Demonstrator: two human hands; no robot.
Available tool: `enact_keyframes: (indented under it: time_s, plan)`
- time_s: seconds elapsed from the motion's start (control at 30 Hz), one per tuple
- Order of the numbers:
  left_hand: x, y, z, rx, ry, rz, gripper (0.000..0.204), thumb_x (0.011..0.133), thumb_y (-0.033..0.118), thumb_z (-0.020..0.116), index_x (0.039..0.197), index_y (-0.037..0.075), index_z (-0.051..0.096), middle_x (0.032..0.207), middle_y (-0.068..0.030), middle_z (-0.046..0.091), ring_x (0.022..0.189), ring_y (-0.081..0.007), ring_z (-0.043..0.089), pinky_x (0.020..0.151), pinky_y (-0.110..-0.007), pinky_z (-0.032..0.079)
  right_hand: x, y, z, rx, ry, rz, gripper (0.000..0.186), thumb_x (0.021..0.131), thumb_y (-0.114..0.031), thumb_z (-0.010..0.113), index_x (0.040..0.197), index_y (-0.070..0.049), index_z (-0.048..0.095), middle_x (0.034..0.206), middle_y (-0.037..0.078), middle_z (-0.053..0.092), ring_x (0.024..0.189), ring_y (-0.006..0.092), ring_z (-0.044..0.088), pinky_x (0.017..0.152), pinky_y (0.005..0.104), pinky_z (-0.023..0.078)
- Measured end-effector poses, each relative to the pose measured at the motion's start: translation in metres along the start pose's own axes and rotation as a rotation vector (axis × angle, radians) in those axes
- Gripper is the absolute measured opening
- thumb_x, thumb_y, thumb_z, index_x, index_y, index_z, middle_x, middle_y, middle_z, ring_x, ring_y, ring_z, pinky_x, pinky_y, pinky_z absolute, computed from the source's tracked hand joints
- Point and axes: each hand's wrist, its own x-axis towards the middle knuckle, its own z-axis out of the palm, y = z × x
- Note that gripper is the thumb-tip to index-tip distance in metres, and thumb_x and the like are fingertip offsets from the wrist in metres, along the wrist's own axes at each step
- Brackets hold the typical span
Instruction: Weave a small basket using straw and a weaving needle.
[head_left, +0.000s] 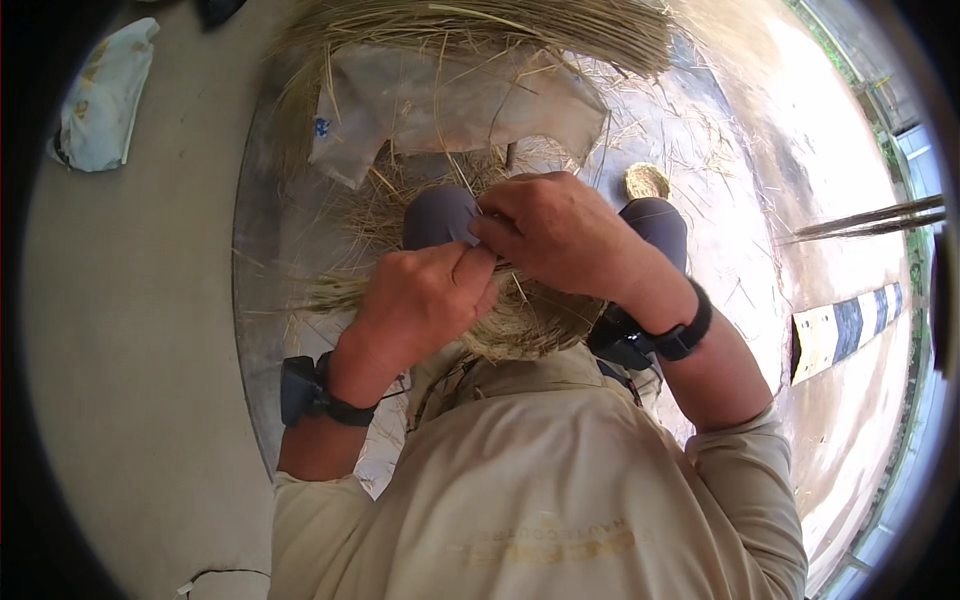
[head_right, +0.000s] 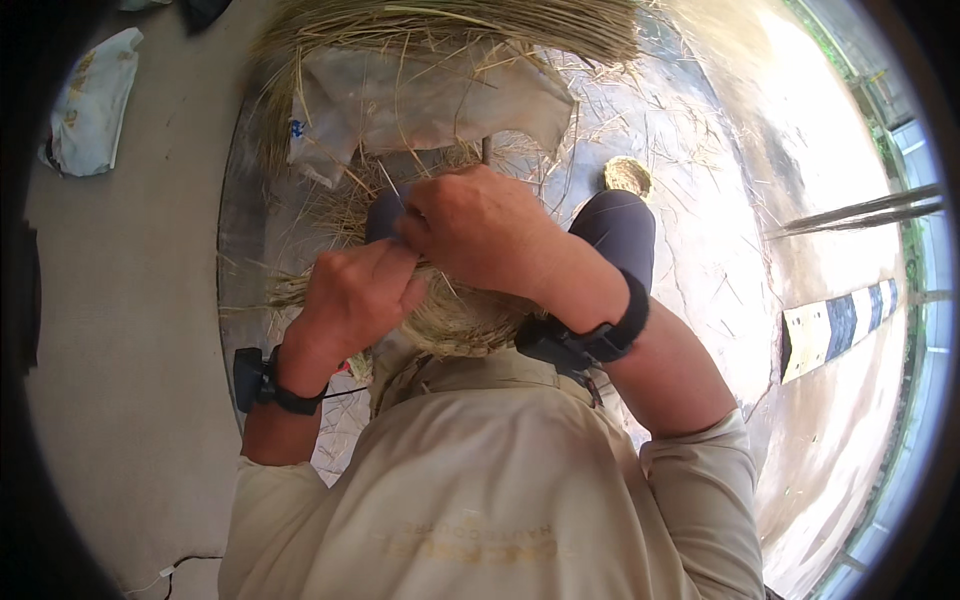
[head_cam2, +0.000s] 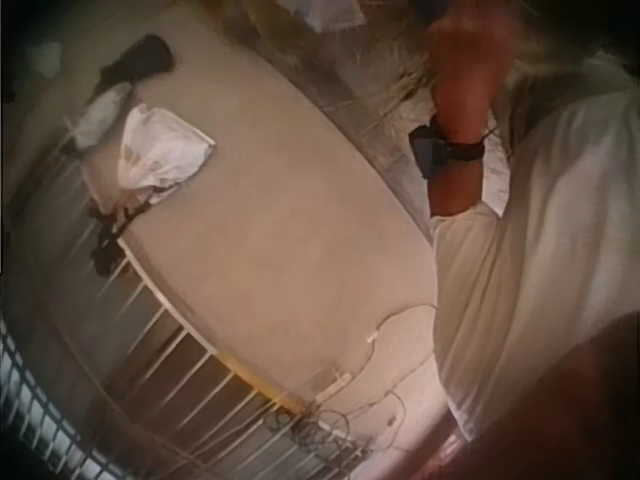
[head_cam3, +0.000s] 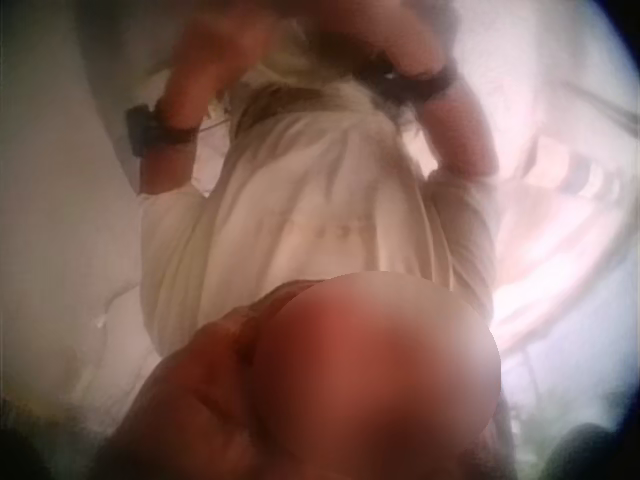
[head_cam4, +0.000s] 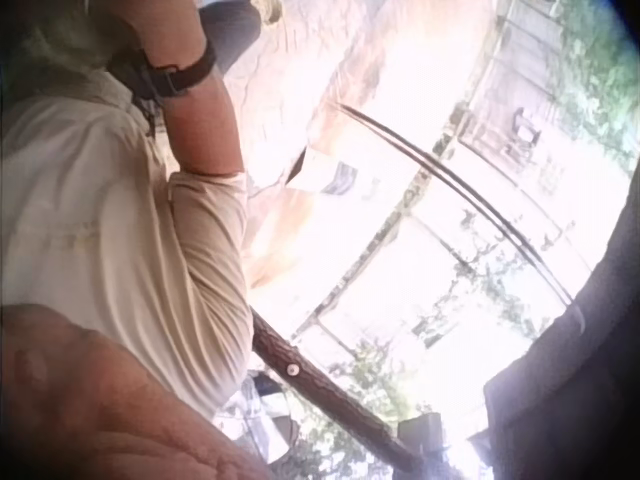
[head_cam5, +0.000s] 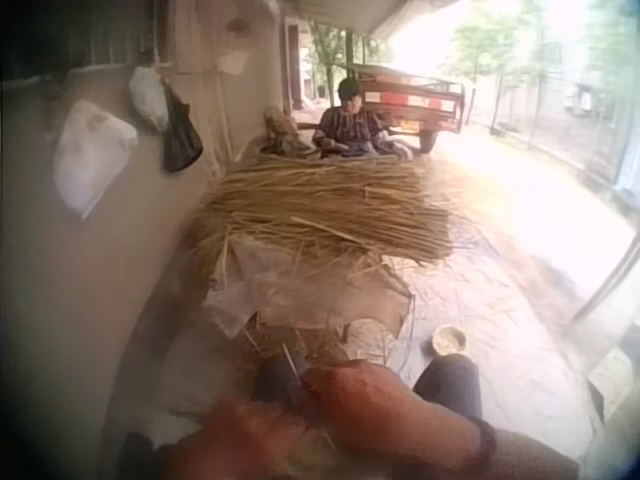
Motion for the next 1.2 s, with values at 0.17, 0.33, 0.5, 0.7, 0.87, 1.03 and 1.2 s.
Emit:
enact_keyframes:
  time_s: [0.17, 0.33, 0.5, 0.7, 0.87, 1.03, 1.2]
  plan:
    - [0.012, 0.004, -0.002, -0.021, 0.008, 0.053, 0.031, 0.083, 0.015, 0.078, 0.11, 0.005, 0.066, 0.073, -0.007, 0.062, 0.064, -0.0266, 0.068, 0.054, -0.038, 0.056, 0.015, 0.019, -0.017, 0.107, 0.337, -0.054, 0.014, 0.09, -0.015, 0.066, 0.085, -0.001, 0.067, 0.079, 0.018, 0.067, 0.074, 0.0391, 0.067, 0.065, 0.0478, 0.055]
    - [0.016, 0.003, -0.005, 0.002, -0.014, 0.019, 0.031, 0.081, 0.009, 0.078, 0.111, 0.003, 0.07, 0.085, -0.0116, 0.071, 0.07, -0.0298, 0.071, 0.059, -0.041, 0.057, -0.001, 0.017, -0.011, 0.444, 0.259, -0.087, 0.012, 0.091, -0.011, 0.068, 0.095, 0.0, 0.07, 0.084, 0.021, 0.071, 0.081, 0.0339, 0.073, 0.069, 0.0376, 0.059]
    - [0.007, -0.023, -0.011, 0.139, -0.147, -0.122, 0.029, 0.092, 0.015, 0.073, 0.119, 0.005, 0.067, 0.1, -0.013, 0.074, 0.082, -0.0307, 0.074, 0.068, -0.042, 0.059, -0.032, 0.024, -0.078, 1.624, 0.144, 0.052, 0.023, 0.101, -0.017, 0.062, 0.118, -0.002, 0.067, 0.085, 0.015, 0.071, 0.079, 0.0252, 0.071, 0.068, 0.0318, 0.06]
    - [-0.048, -0.144, -0.063, 0.378, -0.14, -0.494, 0.032, 0.107, 0.023, 0.059, 0.135, 0.008, 0.066, 0.118, -0.0194, 0.074, 0.105, -0.0391, 0.072, 0.085, -0.045, 0.057, -0.146, 0.043, -0.168, -0.222, 0.166, -0.034, 0.024, 0.109, -0.016, 0.057, 0.116, 0.002, 0.071, 0.1, 0.013, 0.078, 0.069, 0.017, 0.069, 0.065, 0.0306, 0.057]
    - [-0.085, -0.196, -0.116, 0.524, -0.214, -0.631, 0.035, 0.11, 0.027, 0.054, 0.137, 0.006, 0.063, 0.117, -0.0201, 0.073, 0.106, -0.0408, 0.069, 0.087, -0.046, 0.055, -0.257, 0.117, -0.215, -0.553, 0.246, 0.6, 0.028, 0.107, -0.03, 0.06, 0.117, -0.008, 0.074, 0.097, 0.013, 0.078, 0.088, 0.0278, 0.076, 0.076, 0.038, 0.058]
    - [-0.169, -0.278, -0.146, 0.667, -0.393, -0.788, 0.038, 0.11, 0.03, 0.053, 0.135, 0.002, 0.062, 0.115, -0.0233, 0.071, 0.105, -0.0428, 0.068, 0.089, -0.048, 0.054, -0.418, 0.243, -0.282, -1.098, 0.524, 1.158, 0.042, 0.107, -0.05, 0.051, 0.12, -0.016, 0.072, 0.114, 0.017, 0.074, 0.108, 0.0422, 0.068, 0.086, 0.0508, 0.055]
    - [-0.151, -0.23, -0.121, 0.614, -0.408, -0.591, 0.033, 0.107, 0.027, 0.057, 0.127, 0.003, 0.065, 0.11, -0.0242, 0.072, 0.102, -0.0443, 0.067, 0.087, -0.05, 0.054, -0.598, 0.322, -0.346, -1.163, 0.532, 1.151, 0.055, 0.109, -0.056, 0.04, 0.134, -0.014, 0.066, 0.128, 0.015, 0.071, 0.119, 0.0418, 0.065, 0.095, 0.0545, 0.052]
